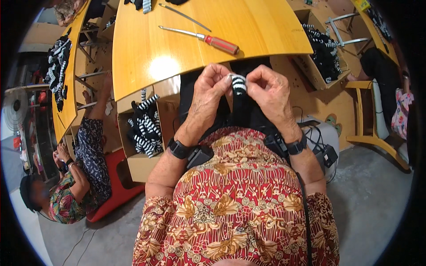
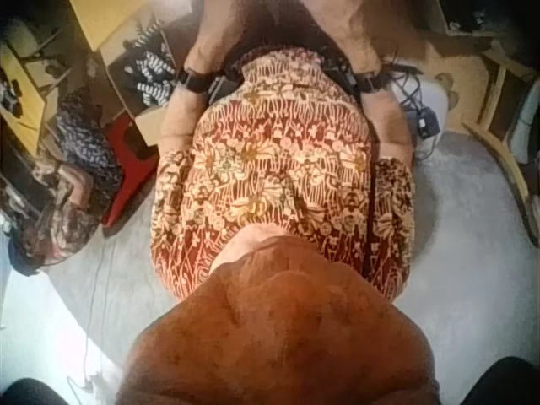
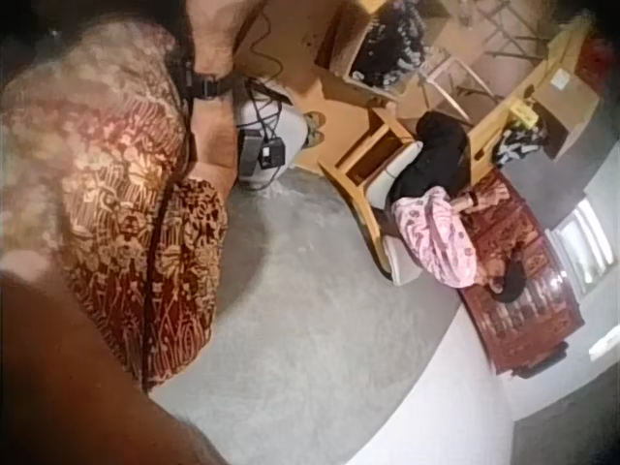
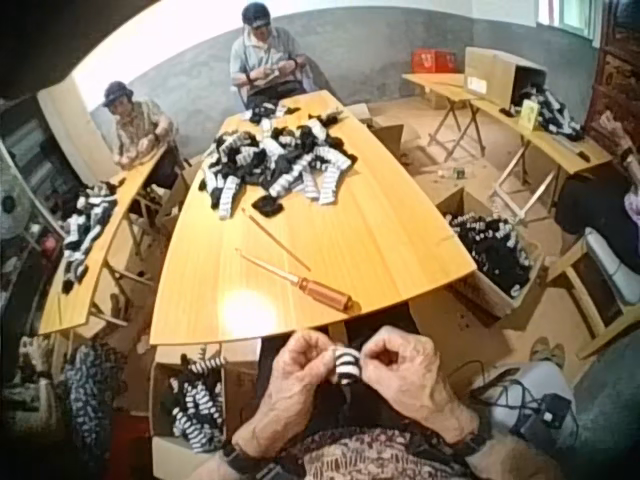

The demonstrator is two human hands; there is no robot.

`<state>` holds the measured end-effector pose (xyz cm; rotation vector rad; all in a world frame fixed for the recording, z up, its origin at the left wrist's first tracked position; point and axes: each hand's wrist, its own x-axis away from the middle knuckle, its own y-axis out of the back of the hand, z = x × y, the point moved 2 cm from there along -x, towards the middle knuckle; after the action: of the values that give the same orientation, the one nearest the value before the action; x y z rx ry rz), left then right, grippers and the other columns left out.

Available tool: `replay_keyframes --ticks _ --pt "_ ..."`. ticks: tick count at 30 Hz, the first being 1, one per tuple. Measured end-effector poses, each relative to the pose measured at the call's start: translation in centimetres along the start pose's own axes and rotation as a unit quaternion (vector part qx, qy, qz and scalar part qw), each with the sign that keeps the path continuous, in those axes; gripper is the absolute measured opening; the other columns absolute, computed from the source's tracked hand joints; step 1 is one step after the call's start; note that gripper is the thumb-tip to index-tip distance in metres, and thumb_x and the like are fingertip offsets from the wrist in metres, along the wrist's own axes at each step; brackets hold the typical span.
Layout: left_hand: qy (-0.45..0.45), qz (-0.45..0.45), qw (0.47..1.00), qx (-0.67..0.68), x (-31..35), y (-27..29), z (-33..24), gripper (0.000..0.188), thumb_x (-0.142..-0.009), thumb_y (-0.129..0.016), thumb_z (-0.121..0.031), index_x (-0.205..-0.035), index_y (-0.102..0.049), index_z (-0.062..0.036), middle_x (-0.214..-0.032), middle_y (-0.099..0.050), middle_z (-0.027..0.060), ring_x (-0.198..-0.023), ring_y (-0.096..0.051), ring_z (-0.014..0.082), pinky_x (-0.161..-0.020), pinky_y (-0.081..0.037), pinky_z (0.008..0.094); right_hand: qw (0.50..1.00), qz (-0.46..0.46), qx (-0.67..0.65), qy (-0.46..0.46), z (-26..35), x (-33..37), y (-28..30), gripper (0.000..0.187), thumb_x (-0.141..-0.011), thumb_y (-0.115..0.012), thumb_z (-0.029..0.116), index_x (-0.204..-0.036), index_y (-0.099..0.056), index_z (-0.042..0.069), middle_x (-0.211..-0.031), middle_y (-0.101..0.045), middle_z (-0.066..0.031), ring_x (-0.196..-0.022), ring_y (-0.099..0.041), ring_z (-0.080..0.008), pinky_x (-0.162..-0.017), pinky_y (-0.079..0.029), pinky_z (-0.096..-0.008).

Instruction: The person sits at a table and sews the toe of a black and white striped sock using a needle and thread. They repeatedly pull the thread through the fabric to close the opening, then use a red-handled tool to push the sock fabric back into shape. The person repeats this process on multiple socks.

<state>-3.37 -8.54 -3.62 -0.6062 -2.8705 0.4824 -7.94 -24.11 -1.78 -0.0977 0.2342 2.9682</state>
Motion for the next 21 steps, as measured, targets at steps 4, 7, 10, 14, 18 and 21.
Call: replay_keyframes --ticks 4,7,10,14,18,21 --pt "0.054 0.061 0.987 0.137 0.2 0.0 0.7 0.017 -0.092 -0.063 -0.017 -0.1 -0.052 -0.0067 -0.08 -0.055 -0.0022 -0.064 -0.049 0.0044 -0.058 -0.04 0.0173 0.999 0.012 -0.024 -0.035 -0.6 -0.2 0.1 0.008 -0.08 -0.064 0.001 -0.076 -0.058 0.002 -0.067 -0.054 0.0037 -0.062 -0.049 -0.0022 -0.055 -0.041 -0.0196" --pt "0.08 0.119 0.973 0.179 -0.3 -0.1 0.3 0.02 -0.091 -0.066 -0.02 -0.102 -0.053 -0.0082 -0.085 -0.057 -0.0016 -0.065 -0.048 0.0036 -0.057 -0.039 0.0165 1.0 0.011 -0.012 -0.013 -0.5 -0.4 0.1 0.006 -0.082 -0.063 -0.001 -0.077 -0.06 0.002 -0.068 -0.056 0.003 -0.063 -0.05 -0.0024 -0.055 -0.042 -0.0198" --pt "0.112 0.132 0.973 0.154 0.4 -0.3 -0.7 0.023 -0.09 -0.068 -0.019 -0.105 -0.055 -0.006 -0.088 -0.059 -0.0006 -0.069 -0.051 0.004 -0.059 -0.041 0.016 0.999 0.03 0.013 -0.022 -1.2 0.1 0.4 0.002 -0.084 -0.064 0.003 -0.086 -0.063 0.002 -0.075 -0.059 0.002 -0.065 -0.052 -0.0036 -0.058 -0.044 -0.0199" --pt "0.061 0.147 0.985 0.063 0.5 0.3 -1.4 0.022 -0.086 -0.071 -0.015 -0.101 -0.059 -0.0039 -0.09 -0.062 0.0002 -0.081 -0.057 0.0067 -0.069 -0.047 0.0187 0.948 0.148 -0.25 -0.127 -0.6 0.2 1.2 0.014 -0.088 -0.063 0.011 -0.098 -0.06 0.002 -0.088 -0.059 0.001 -0.076 -0.053 -0.0049 -0.069 -0.044 -0.0187" --pt "0.038 0.121 0.992 0.009 0.4 0.2 -1.4 0.019 -0.088 -0.069 -0.013 -0.101 -0.059 -0.0034 -0.089 -0.061 -0.0005 -0.08 -0.056 0.0062 -0.072 -0.047 0.0203 0.961 0.162 -0.203 -0.095 -1.3 0.2 1.2 0.007 -0.087 -0.063 0.005 -0.092 -0.06 0.002 -0.086 -0.057 0.0012 -0.08 -0.053 -0.0039 -0.073 -0.045 -0.0195" --pt "-0.001 0.085 0.995 -0.057 0.7 -0.2 -1.4 0.021 -0.089 -0.068 -0.013 -0.103 -0.058 -0.0021 -0.087 -0.062 0.0009 -0.076 -0.058 0.0072 -0.067 -0.049 0.0206 0.989 0.069 -0.121 0.04 -0.2 0.2 0.8 0.006 -0.085 -0.062 0.001 -0.091 -0.06 0.002 -0.084 -0.057 0.0015 -0.077 -0.054 -0.0038 -0.069 -0.047 -0.0204"
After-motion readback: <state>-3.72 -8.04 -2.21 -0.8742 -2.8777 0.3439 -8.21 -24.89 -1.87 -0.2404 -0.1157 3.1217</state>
